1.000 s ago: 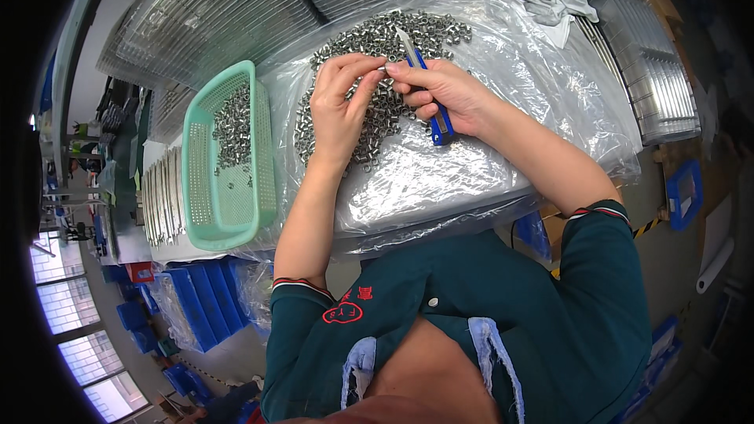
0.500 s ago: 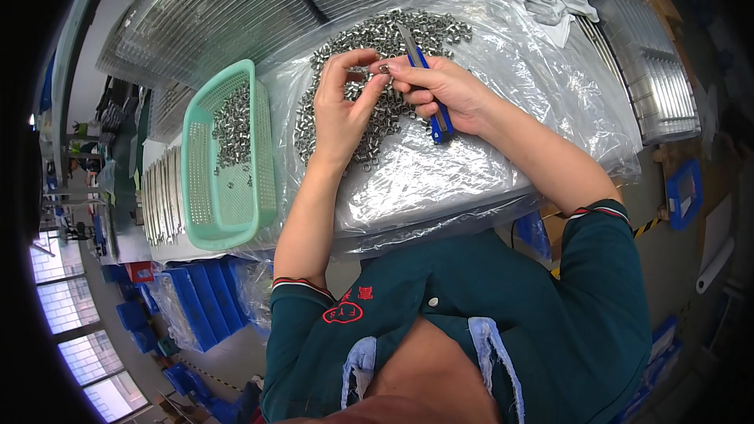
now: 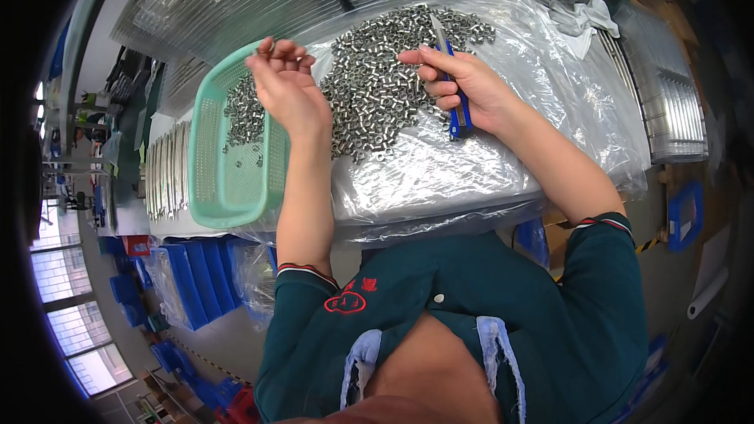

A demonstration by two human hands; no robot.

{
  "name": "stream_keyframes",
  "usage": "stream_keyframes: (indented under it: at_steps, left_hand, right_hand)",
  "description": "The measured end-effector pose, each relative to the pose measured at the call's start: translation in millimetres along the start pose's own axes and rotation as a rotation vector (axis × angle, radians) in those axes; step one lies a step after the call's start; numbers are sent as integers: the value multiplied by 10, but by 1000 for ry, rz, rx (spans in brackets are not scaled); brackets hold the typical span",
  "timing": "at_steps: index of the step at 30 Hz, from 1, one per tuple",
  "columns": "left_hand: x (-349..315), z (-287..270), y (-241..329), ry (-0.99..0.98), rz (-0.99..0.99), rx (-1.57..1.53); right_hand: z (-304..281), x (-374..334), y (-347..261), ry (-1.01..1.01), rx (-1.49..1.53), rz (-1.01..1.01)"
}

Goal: The person picks up small metal parts from a pile one by one, trims them using a utility knife, and places the parts into a plastic basket.

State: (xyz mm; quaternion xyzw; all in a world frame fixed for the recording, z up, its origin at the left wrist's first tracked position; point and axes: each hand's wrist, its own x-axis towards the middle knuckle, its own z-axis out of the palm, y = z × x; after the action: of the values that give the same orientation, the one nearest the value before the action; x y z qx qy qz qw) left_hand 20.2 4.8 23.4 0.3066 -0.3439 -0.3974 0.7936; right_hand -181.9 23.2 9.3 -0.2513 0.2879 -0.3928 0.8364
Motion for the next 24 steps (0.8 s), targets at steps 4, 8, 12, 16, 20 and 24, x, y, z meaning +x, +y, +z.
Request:
stream_keyframes:
  at_steps: [4,8,12,16,20,24]
  left_hand:
    - [104,-71,20,37,-70,45]
    - [62,-42,-77,-227,-17,399]
    - [32,-116,-211,-500,214,999]
    - [-21,-160,-365,-702,411,1250]
    - [-132,-168,-560,-797,441,1377]
    - [-140,-85,-531,-857,377,1336]
  right_hand:
    - [24,2,6,-3,6,-5]
    - [15,10,2,77,-22,-37]
    - [-14,34,13,148,-19,-125]
    - [-37,49,-12,263,93,-203]
    - [-92,52,-28,255,163,-271]
    - [-83,53,-13,269,175,-282]
